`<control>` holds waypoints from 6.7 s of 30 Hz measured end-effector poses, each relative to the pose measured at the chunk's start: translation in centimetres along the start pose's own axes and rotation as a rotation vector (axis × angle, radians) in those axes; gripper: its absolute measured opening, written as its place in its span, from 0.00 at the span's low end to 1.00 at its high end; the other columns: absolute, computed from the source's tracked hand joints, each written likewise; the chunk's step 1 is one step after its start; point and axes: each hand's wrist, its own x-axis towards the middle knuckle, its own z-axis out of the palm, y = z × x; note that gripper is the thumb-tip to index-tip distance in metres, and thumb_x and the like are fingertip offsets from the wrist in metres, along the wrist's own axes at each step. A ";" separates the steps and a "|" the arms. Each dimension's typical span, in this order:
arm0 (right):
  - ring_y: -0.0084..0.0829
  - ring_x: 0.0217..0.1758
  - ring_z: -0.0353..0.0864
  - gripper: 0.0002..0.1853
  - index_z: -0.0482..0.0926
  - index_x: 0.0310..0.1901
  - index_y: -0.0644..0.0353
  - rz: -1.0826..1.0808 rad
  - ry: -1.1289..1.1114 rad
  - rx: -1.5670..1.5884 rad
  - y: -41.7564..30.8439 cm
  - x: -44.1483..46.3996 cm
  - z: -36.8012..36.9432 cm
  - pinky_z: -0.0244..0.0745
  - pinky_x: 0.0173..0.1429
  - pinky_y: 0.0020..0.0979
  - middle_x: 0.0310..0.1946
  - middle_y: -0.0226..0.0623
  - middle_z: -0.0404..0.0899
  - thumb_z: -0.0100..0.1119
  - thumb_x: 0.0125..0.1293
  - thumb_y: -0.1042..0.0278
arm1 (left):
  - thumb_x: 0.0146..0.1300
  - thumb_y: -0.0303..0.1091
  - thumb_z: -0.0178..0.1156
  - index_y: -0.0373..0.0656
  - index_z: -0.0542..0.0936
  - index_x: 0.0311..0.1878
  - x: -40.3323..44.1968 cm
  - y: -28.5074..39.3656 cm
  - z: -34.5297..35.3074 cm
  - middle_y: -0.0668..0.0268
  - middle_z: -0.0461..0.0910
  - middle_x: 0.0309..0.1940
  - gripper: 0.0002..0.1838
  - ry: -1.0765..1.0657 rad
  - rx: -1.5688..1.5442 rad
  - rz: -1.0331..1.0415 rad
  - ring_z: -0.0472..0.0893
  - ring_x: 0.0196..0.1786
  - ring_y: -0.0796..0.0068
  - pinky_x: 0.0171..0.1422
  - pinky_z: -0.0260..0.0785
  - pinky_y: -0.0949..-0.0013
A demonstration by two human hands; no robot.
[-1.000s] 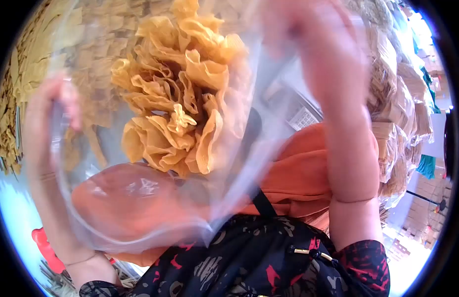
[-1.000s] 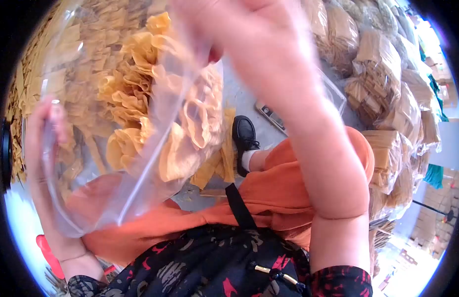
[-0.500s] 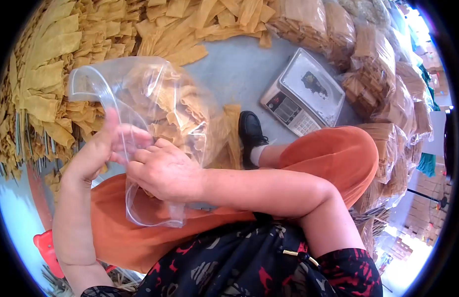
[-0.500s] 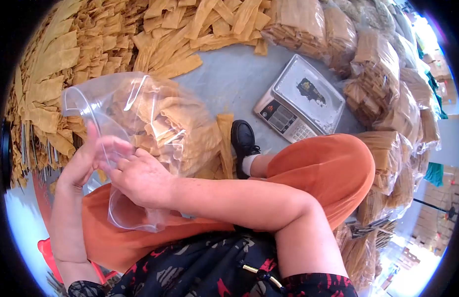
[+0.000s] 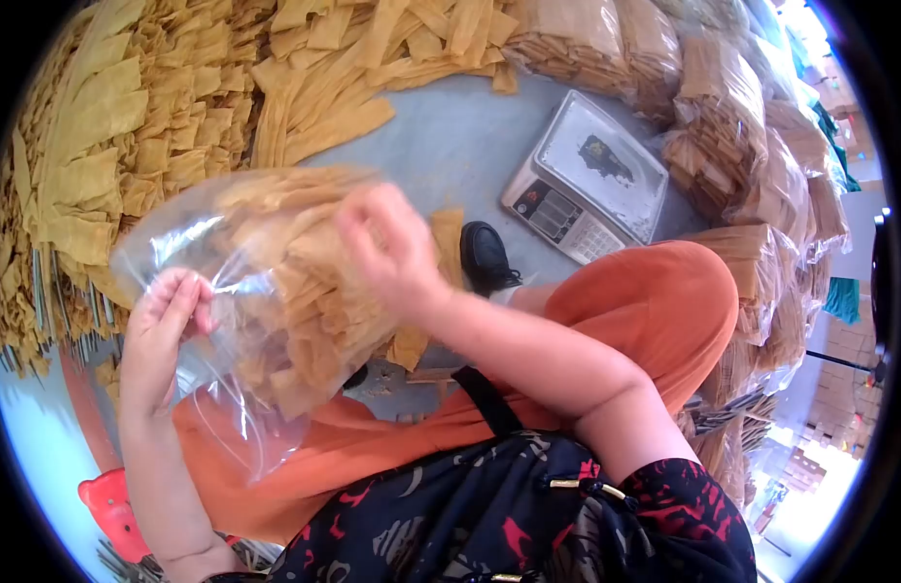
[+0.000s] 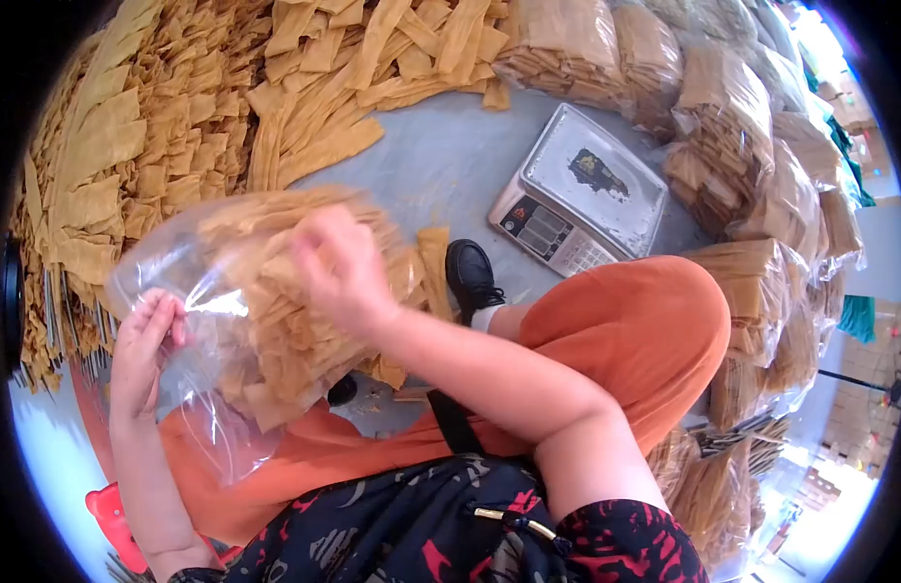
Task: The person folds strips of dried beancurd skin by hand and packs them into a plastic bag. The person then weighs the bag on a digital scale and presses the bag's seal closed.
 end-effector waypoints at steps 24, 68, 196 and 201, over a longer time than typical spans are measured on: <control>0.44 0.70 0.68 0.51 0.61 0.70 0.64 1.216 -0.325 0.051 23.9 -8.0 -2.4 0.62 0.71 0.37 0.66 0.53 0.68 0.57 0.57 0.28 | 0.66 0.50 0.62 0.41 0.58 0.71 3.8 -8.8 -6.4 0.53 0.70 0.61 0.38 -0.096 0.126 -0.736 0.78 0.53 0.59 0.48 0.77 0.57; 0.34 0.53 0.75 0.10 0.80 0.42 0.54 0.370 0.346 -0.124 -5.9 20.9 -28.7 0.69 0.57 0.39 0.50 0.38 0.78 0.59 0.63 0.60 | 0.69 0.63 0.47 0.43 0.70 0.65 8.4 8.5 6.2 0.57 0.78 0.56 0.34 -0.173 -0.951 0.212 0.79 0.54 0.61 0.60 0.75 0.56; 0.31 0.78 0.53 0.24 0.74 0.63 0.48 -0.214 -1.262 -1.825 15.5 23.6 -22.0 0.33 0.80 0.54 0.72 0.37 0.61 0.55 0.65 0.56 | 0.59 0.43 0.70 0.37 0.79 0.58 30.9 -5.7 24.3 0.62 0.80 0.52 0.27 -0.024 0.142 0.239 0.78 0.53 0.76 0.58 0.69 0.72; 0.38 0.58 0.74 0.08 0.80 0.38 0.53 -0.510 -0.767 -1.067 12.5 23.9 -25.7 0.58 0.65 0.45 0.55 0.41 0.74 0.60 0.56 0.67 | 0.61 0.43 0.68 0.37 0.75 0.62 31.0 -0.3 26.1 0.65 0.80 0.54 0.30 -0.166 -0.039 0.220 0.76 0.56 0.78 0.63 0.65 0.73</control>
